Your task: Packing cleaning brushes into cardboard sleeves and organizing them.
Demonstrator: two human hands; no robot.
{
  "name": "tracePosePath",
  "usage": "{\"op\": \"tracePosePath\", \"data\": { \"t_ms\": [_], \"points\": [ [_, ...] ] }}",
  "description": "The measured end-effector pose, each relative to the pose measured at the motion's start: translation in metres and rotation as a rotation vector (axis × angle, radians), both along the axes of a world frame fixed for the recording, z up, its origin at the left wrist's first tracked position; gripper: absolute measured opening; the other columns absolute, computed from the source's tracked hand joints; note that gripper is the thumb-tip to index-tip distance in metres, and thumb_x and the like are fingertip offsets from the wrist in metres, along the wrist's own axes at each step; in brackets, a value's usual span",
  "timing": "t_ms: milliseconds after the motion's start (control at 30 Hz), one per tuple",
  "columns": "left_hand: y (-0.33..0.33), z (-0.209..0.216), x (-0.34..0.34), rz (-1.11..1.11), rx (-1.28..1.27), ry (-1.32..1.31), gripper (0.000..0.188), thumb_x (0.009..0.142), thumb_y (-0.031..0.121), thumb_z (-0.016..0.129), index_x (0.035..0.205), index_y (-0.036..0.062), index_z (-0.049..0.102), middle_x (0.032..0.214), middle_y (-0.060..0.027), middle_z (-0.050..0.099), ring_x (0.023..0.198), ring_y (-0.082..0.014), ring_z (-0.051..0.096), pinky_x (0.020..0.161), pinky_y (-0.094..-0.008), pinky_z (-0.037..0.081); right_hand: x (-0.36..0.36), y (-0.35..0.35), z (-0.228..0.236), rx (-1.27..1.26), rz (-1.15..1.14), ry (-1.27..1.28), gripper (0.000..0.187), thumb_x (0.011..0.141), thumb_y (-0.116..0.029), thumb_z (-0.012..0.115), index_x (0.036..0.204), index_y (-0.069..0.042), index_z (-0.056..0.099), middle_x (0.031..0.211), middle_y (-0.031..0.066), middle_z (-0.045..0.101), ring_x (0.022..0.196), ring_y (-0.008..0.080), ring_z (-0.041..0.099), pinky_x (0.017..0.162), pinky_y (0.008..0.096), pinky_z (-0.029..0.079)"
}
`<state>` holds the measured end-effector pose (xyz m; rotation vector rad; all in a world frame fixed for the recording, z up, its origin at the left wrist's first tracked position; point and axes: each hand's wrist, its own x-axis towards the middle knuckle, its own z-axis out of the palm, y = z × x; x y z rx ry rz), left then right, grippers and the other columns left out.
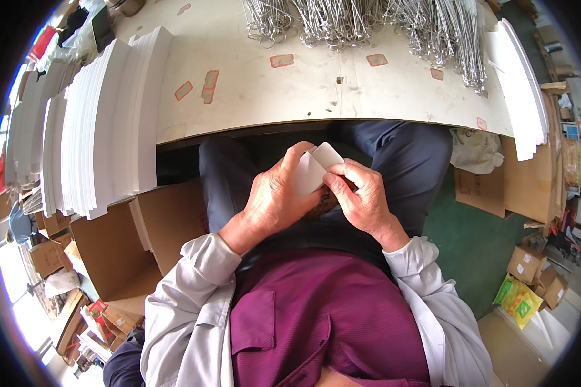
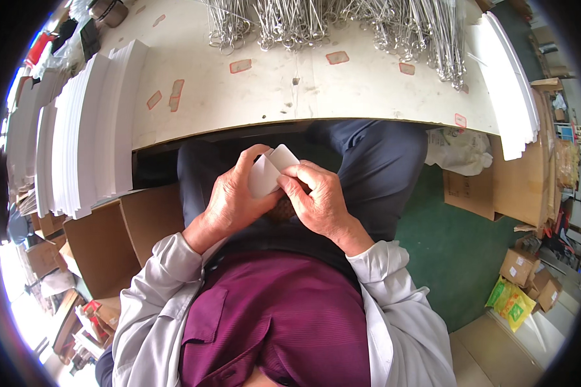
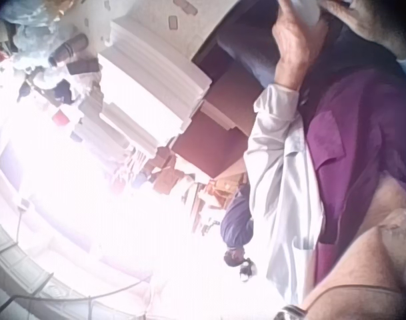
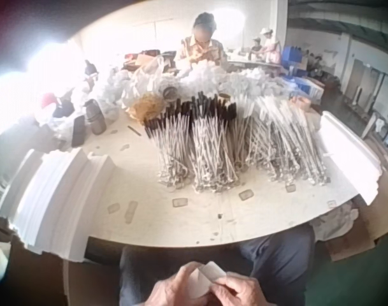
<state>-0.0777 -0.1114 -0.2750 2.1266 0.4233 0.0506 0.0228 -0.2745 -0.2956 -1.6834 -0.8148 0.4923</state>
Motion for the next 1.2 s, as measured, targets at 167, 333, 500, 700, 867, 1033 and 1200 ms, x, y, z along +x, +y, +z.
{"op": "tracePosePath", "data": {
  "t_ms": [167,333,500,700,867,1033,1200],
  "points": [
    [0.001,-0.003,-0.001,-0.047,-0.016,-0.006,0.06,0.076,0.021,0.085,0.127,0.0101,0.054,0.106,-0.0189,0.073,0.095,-0.0399,0.073,0.078,-0.0462,0.061,-0.006,0.003,0.001,-0.03,0.039,-0.127,0.004,0.093,-0.004,0.068,0.092,0.0,0.068,0.082,0.014,0.067,0.072,0.0323,0.068,0.063,0.0392,0.054],
    [-0.002,-0.013,-0.006,-0.042,-0.008,0.007,0.053,0.073,0.021,0.086,0.115,0.0079,0.056,0.099,-0.019,0.072,0.089,-0.0402,0.074,0.073,-0.0456,0.061,-0.014,0.001,0.0,-0.079,0.076,-0.143,0.011,0.091,-0.003,0.069,0.102,0.001,0.068,0.086,0.0146,0.071,0.072,0.0278,0.071,0.065,0.0367,0.056],
    [-0.006,-0.013,-0.007,0.004,0.025,0.006,0.047,0.074,0.022,0.086,0.104,0.0057,0.055,0.095,-0.0185,0.072,0.085,-0.0405,0.074,0.069,-0.0465,0.062,-0.032,0.006,-0.012,0.145,-0.147,0.402,0.044,0.093,-0.001,0.068,0.135,0.004,0.056,0.098,0.0172,0.076,0.081,0.0157,0.074,0.07,0.0306,0.058],
    [-0.013,-0.019,-0.012,0.056,0.08,-0.052,0.049,0.077,0.02,0.083,0.112,0.0049,0.052,0.097,-0.0196,0.072,0.084,-0.041,0.074,0.069,-0.0474,0.061,-0.023,0.005,-0.004,-0.037,-0.021,-0.232,0.028,0.096,-0.011,0.067,0.12,0.004,0.068,0.091,0.0183,0.074,0.075,0.0323,0.072,0.068,0.0386,0.058],
    [-0.017,-0.018,-0.017,0.093,0.036,-0.01,0.059,0.079,0.019,0.082,0.125,0.0039,0.047,0.1,-0.021,0.073,0.083,-0.0403,0.075,0.068,-0.0478,0.061,-0.019,0.01,0.005,-0.091,-0.003,-0.464,0.023,0.097,-0.015,0.068,0.112,0.001,0.074,0.091,0.0182,0.075,0.071,0.0325,0.067,0.064,0.0412,0.056],
    [-0.026,-0.023,-0.018,0.023,0.155,-0.085,0.07,0.079,0.019,0.083,0.135,0.0007,0.045,0.099,-0.0206,0.072,0.082,-0.0384,0.075,0.065,-0.0447,0.062,-0.02,0.011,-0.001,-0.158,-0.024,-0.242,0.018,0.097,-0.016,0.069,0.101,-0.001,0.077,0.086,0.0186,0.075,0.071,0.0279,0.07,0.066,0.0374,0.057],
    [-0.025,-0.029,-0.02,0.023,0.178,-0.086,0.076,0.076,0.018,0.085,0.137,-0.0024,0.045,0.1,-0.0203,0.071,0.083,-0.0368,0.075,0.063,-0.0432,0.062,-0.025,0.019,-0.006,-0.053,-0.102,0.49,0.014,0.096,-0.01,0.074,0.101,0.004,0.072,0.088,0.0121,0.077,0.082,0.0117,0.073,0.073,0.0266,0.059]
  ]
}}
